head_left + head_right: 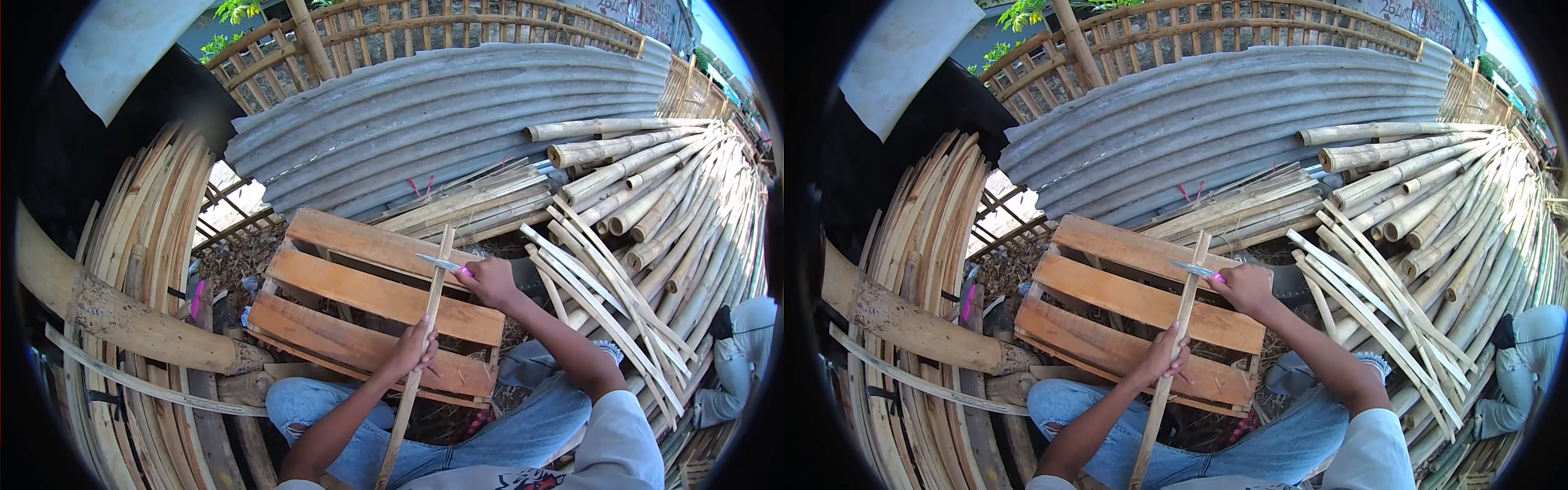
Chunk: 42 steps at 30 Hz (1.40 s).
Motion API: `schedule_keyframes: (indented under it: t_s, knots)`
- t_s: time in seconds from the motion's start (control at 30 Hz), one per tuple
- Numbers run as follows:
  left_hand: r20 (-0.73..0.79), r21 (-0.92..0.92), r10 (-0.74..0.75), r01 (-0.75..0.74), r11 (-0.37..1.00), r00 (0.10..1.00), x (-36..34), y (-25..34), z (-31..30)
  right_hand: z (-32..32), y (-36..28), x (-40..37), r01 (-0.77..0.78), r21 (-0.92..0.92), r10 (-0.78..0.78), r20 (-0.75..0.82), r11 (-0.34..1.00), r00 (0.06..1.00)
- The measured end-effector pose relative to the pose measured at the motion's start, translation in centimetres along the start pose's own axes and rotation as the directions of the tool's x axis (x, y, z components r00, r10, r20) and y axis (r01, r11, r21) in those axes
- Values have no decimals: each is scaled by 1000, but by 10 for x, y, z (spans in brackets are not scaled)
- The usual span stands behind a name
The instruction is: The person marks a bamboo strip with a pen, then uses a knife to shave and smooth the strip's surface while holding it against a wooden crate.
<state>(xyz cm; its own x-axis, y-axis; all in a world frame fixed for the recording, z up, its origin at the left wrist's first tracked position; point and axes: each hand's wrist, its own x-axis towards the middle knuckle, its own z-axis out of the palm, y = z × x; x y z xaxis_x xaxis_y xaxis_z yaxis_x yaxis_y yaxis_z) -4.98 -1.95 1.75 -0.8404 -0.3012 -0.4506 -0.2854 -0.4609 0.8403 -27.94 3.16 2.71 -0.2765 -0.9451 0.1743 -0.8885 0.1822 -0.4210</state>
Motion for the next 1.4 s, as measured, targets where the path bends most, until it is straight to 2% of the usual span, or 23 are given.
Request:
schedule_keyframes:
  t_s: [0.07, 0.1, 0.17, 0.23, 0.27, 0.33, 0.4, 0.5, 0.6, 0.67, 0.73, 0.8, 0.87, 0.93, 1.03, 1.07, 1.13, 1.17, 1.2, 1.27, 1.3, 1.33, 1.4]
  knots:
    - [80, -150, -33, 45, 988, 996, -2, 8, 2, 11, -17, -13, 71, 12, -70, -32, 997, 997]
    - [79, -149, -32, 43, 988, 996, -1, 7, 1, 12, -25, -20, 195, 10, -194, -66, 981, 979]
    - [78, -24, 24, -23, 999, 997, -3, -2, -3, -1, -6, 2, 112, -1, -111, -47, 994, 993]
    - [85, -71, 8, -2, 997, 996, -4, -2, -1, -4, -4, 4, 5, -11, -5, -45, 1000, 999]
    - [98, -110, 10, 1, 994, 995, 1, 2, 0, -3, -9, 1, 11, -20, -11, -48, 1000, 999]
    - [103, -127, 17, -4, 992, 995, -1, 1, 2, 7, -19, -14, 185, -29, -187, -80, 982, 979]
    - [93, -61, 19, -13, 998, 995, -2, -5, 0, 11, -6, -11, 211, -41, -214, -106, 977, 971]
    - [73, -12, 24, -23, 1000, 997, -4, -10, 4, -6, 20, 10, -107, -11, 106, -77, 994, 991]
    - [25, -6, -6, 6, 1000, 1000, 0, -5, 2, 18, -17, -20, 107, -7, -107, -36, 994, 994]
    - [-16, 18, -9, 10, 1000, 1000, 2, -3, -1, 16, -16, -14, 120, 41, -121, 12, 992, 993]
    - [-308, 412, 70, 67, 909, 949, 2, -5, 4, 4, 3, 7, -106, -14, 106, -19, 994, 994]
    - [-324, 486, 124, 53, 872, 938, 2, -3, 9, 2, 0, 3, -103, -66, 105, 27, 993, 994]
    - [-339, 571, 195, 37, 820, 920, 4, 3, 8, 14, -30, -18, 50, -16, -48, 115, 999, 992]
    - [-370, 606, 204, 69, 792, 906, 4, 3, 8, 37, -22, -18, 100, 78, -105, 56, 992, 993]
    - [-374, 589, 70, 178, 788, 925, 4, -6, 2, 18, 8, 12, -286, 89, 277, 95, 954, 956]
    - [-364, 592, 74, 170, 788, 928, 4, -8, 5, 19, 7, 6, -291, 83, 283, 89, 953, 955]
    - [-355, 574, 86, 145, 806, 931, 6, -5, 2, 34, -5, -12, -87, 137, 68, 139, 987, 988]
    - [-359, 586, 97, 144, 798, 928, 7, -5, 0, 43, -9, -23, 93, 145, -113, 143, 985, 983]
    - [-356, 590, 98, 142, 794, 929, 9, -3, -1, 40, -7, -19, 90, 145, -110, 138, 985, 984]
    - [-362, 594, 123, 127, 794, 924, 4, -3, 0, 29, -3, -5, -142, 112, 129, 111, 984, 985]
    - [-363, 587, 120, 127, 800, 924, 2, -2, 2, 23, 11, 7, -214, 150, 212, 27, 965, 977]
    - [-358, 583, 121, 120, 804, 926, 1, -2, 6, 21, 21, 14, -132, 27, 134, -83, 991, 987]
    - [-365, 539, 67, 152, 829, 928, 1, 3, 8, 20, 11, 4, -222, 107, 208, 129, 969, 970]
